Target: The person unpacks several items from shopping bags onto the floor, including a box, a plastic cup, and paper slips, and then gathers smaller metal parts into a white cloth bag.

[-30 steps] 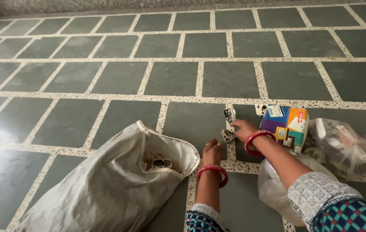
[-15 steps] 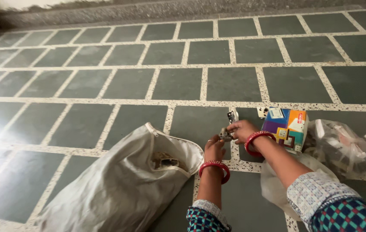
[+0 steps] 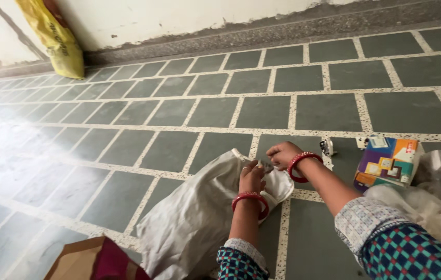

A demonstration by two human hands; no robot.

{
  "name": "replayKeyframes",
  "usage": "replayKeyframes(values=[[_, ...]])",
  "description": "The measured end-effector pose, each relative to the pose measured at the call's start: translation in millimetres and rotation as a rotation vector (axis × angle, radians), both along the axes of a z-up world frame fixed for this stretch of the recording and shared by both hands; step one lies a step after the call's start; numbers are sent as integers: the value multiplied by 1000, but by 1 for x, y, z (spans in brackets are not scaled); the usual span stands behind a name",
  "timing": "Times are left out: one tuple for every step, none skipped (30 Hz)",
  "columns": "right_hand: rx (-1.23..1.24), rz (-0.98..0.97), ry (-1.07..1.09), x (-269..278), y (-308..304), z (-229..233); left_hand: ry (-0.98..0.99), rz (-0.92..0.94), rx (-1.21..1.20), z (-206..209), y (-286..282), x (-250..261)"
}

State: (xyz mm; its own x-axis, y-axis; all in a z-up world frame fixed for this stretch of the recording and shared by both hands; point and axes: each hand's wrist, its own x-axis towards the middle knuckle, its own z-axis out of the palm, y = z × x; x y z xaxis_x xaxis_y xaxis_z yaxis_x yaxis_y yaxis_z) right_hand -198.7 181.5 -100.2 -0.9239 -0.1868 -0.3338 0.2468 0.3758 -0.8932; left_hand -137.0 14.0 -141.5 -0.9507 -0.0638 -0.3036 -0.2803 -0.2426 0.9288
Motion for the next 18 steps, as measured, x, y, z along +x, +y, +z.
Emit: replayKeyframes(values=[[15,25,17,1,-8,0,-9,-8,-27,-2,-8,0],[29,49,34,3,-15,1,17,3,-25,-5,-16,-1],[49,64,31,5,-19,1,42,12,-20,-7,-21,-1],[69,80,27,8,-23,3,67,21,-15,-8,-26,0],[89,95,26,10,-25,5,66,24,-60,-6,-29,1],[121,95,31,12,-26,8,64,27,-105,-3,-31,2],[154,94,36,15,-24,10,62,29,-150,1,-33,4],[187,93,40,17,-22,11,63,32,-222,4,-35,9],[230,70,34,18,-18,11,63,35,-294,8,-37,14],[273,48,28,20,-11,10,62,38,-366,12,-37,17],[316,25,20,20,-6,7,61,6,-456,14,-37,21],[345,59,57,19,-2,2,59,-27,-546,17,-36,24],[374,92,91,19,4,-6,56,-61,-635,19,-34,27],[404,125,125,17,8,-13,42,-121,-741,22,-33,31],[406,113,100,15,12,-20,28,-186,-845,24,-32,37],[409,101,76,14,14,-27,14,-253,-948,25,-29,41],[412,88,50,13,16,-33,24,-316,-1005,26,-23,45],[447,62,84,12,19,-38,34,-380,-1061,27,-17,49]])
